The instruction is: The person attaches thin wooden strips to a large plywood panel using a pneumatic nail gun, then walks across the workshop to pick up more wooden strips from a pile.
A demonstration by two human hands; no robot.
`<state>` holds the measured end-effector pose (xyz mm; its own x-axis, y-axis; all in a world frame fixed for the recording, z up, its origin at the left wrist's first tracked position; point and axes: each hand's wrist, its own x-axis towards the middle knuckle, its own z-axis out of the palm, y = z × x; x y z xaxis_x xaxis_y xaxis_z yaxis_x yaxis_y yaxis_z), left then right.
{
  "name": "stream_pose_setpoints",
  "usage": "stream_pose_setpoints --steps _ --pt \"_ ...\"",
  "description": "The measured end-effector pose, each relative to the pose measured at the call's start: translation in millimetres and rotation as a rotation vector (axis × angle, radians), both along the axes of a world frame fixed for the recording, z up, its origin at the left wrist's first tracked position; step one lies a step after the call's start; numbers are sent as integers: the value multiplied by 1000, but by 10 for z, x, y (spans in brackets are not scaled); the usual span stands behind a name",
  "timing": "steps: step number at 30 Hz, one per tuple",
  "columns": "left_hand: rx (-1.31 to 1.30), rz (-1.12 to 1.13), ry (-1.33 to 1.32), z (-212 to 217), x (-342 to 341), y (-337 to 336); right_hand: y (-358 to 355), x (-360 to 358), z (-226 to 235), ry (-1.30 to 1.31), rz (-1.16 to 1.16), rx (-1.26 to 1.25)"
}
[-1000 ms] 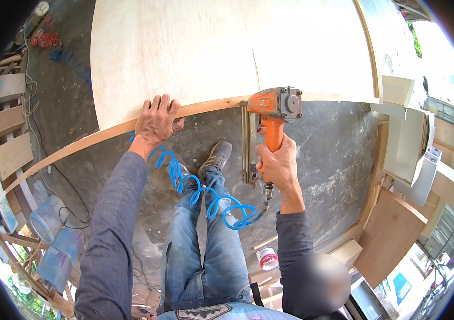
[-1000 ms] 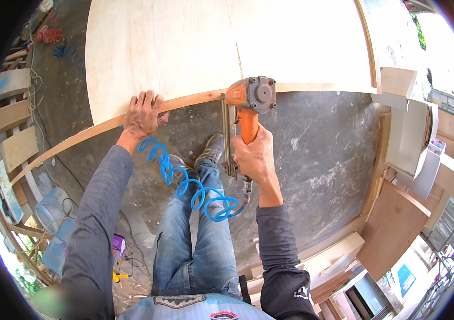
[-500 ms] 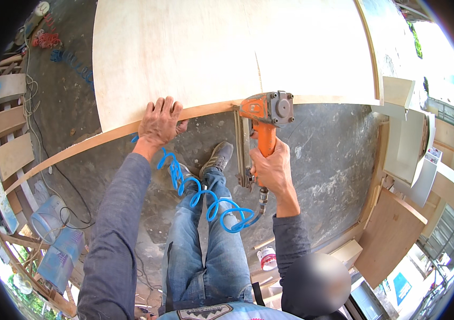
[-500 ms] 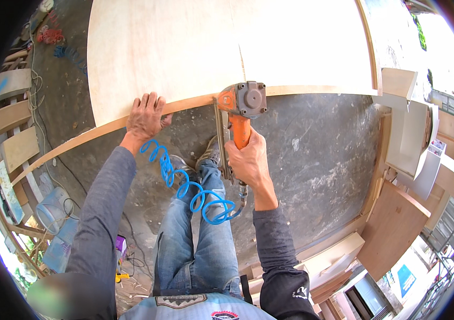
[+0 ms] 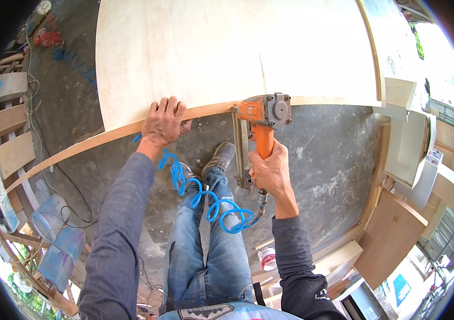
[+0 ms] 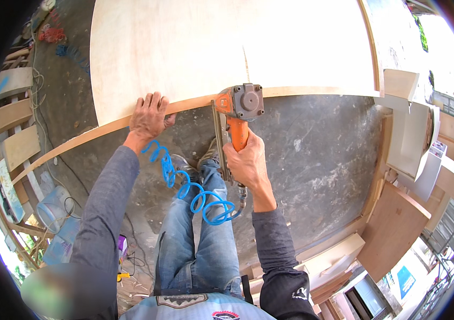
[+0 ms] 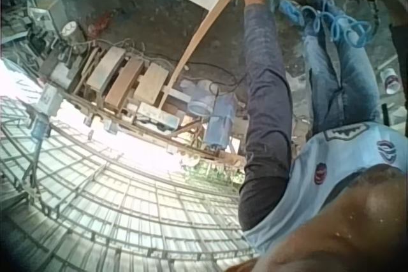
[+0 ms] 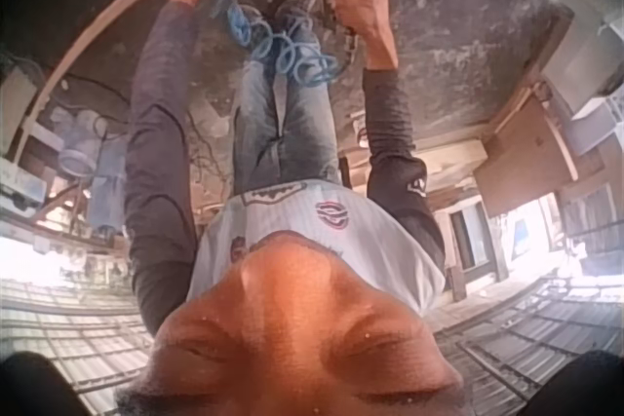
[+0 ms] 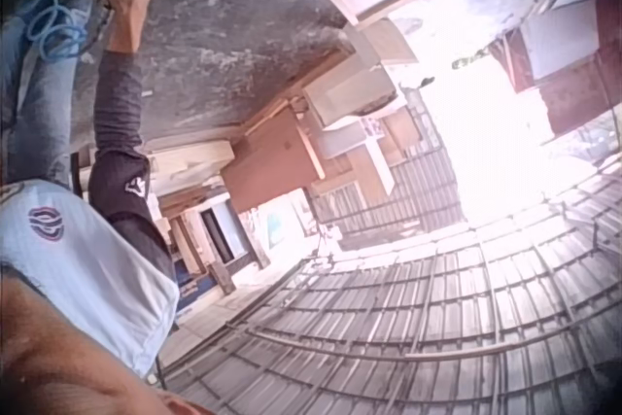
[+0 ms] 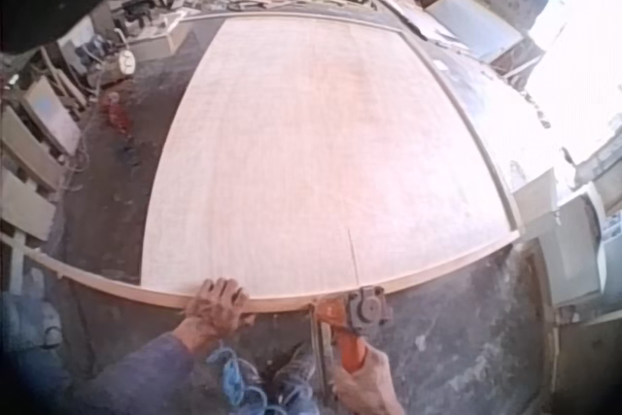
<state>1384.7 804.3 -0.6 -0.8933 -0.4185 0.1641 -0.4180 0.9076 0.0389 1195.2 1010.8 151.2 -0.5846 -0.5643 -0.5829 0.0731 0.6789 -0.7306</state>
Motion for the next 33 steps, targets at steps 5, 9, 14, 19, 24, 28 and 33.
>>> stream_pose_setpoints --steps 5,9,14,19,24,28,33 --pt "18 5 -20 -17 23 -2 -10 22 -7 -25 -33 11" --pt "67 2 -21 -2 57 -9 -30 76 30 -55 -71 5" --pt "135 -64 45 42 169 -78 178 321 -22 -82 -178 -37" --pt "89 -62 -32 145 946 -371 396 542 -78 -154 -262 -90" --pt "-23 -33 -85 213 1785 -629 432 662 -129 -184 -263 -78" --pt "4 7 -41 223 1924 -625 400 709 -157 -172 -207 -69" --pt "243 39 26 242 2009 -645 234 819 -78 -163 -175 -103"
